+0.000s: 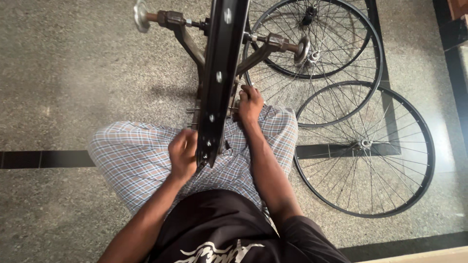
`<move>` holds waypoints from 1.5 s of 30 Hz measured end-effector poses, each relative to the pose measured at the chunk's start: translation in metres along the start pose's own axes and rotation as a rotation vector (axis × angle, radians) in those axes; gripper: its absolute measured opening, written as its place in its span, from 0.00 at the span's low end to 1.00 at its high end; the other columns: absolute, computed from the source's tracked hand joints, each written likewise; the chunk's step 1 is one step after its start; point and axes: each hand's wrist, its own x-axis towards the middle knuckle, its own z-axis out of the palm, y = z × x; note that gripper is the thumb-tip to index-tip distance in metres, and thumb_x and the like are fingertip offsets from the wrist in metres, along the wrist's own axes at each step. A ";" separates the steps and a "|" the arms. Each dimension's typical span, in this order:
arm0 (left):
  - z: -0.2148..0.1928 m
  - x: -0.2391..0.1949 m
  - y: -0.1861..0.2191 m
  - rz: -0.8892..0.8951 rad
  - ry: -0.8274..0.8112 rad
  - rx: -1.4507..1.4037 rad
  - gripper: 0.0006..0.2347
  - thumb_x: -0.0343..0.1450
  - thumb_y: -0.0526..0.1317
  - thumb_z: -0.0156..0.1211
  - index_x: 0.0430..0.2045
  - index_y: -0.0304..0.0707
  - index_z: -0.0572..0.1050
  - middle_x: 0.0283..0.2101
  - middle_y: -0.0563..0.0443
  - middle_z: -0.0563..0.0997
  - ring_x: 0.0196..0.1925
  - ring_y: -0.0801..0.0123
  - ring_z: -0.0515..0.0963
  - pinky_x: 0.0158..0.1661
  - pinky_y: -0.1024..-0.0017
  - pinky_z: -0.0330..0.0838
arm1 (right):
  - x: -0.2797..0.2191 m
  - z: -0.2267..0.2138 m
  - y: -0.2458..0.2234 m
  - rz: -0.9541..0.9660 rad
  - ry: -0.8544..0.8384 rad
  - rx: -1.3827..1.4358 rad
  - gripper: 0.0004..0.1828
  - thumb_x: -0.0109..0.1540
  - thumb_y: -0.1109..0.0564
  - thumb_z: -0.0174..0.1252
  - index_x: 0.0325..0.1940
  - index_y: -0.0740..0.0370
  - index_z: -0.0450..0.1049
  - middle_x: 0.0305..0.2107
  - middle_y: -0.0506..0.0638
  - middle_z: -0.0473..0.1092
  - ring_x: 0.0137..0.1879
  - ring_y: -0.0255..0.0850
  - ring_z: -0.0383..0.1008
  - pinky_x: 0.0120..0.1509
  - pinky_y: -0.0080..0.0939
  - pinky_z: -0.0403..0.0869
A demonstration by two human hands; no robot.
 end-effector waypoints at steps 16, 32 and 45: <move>0.007 0.051 -0.017 0.028 -0.212 0.370 0.13 0.67 0.38 0.64 0.42 0.30 0.75 0.39 0.44 0.79 0.41 0.60 0.81 0.42 0.67 0.75 | -0.084 -0.045 -0.088 0.157 -0.472 0.367 0.10 0.61 0.68 0.54 0.45 0.69 0.78 0.27 0.51 0.74 0.31 0.36 0.71 0.36 0.38 0.70; -0.012 0.071 -0.045 -0.253 -0.443 0.459 0.19 0.65 0.51 0.70 0.32 0.29 0.78 0.27 0.43 0.83 0.28 0.63 0.83 0.31 0.66 0.76 | -0.068 -0.073 -0.109 0.219 -0.583 0.623 0.28 0.58 0.67 0.67 0.63 0.67 0.73 0.35 0.43 0.74 0.39 0.30 0.73 0.43 0.33 0.75; -0.021 0.057 0.016 -0.472 -0.488 -0.045 0.13 0.70 0.39 0.68 0.20 0.35 0.69 0.19 0.53 0.72 0.19 0.70 0.71 0.21 0.71 0.64 | -0.094 -0.050 -0.067 0.115 -0.575 0.533 0.13 0.69 0.57 0.56 0.35 0.67 0.78 0.24 0.47 0.76 0.31 0.31 0.75 0.35 0.35 0.74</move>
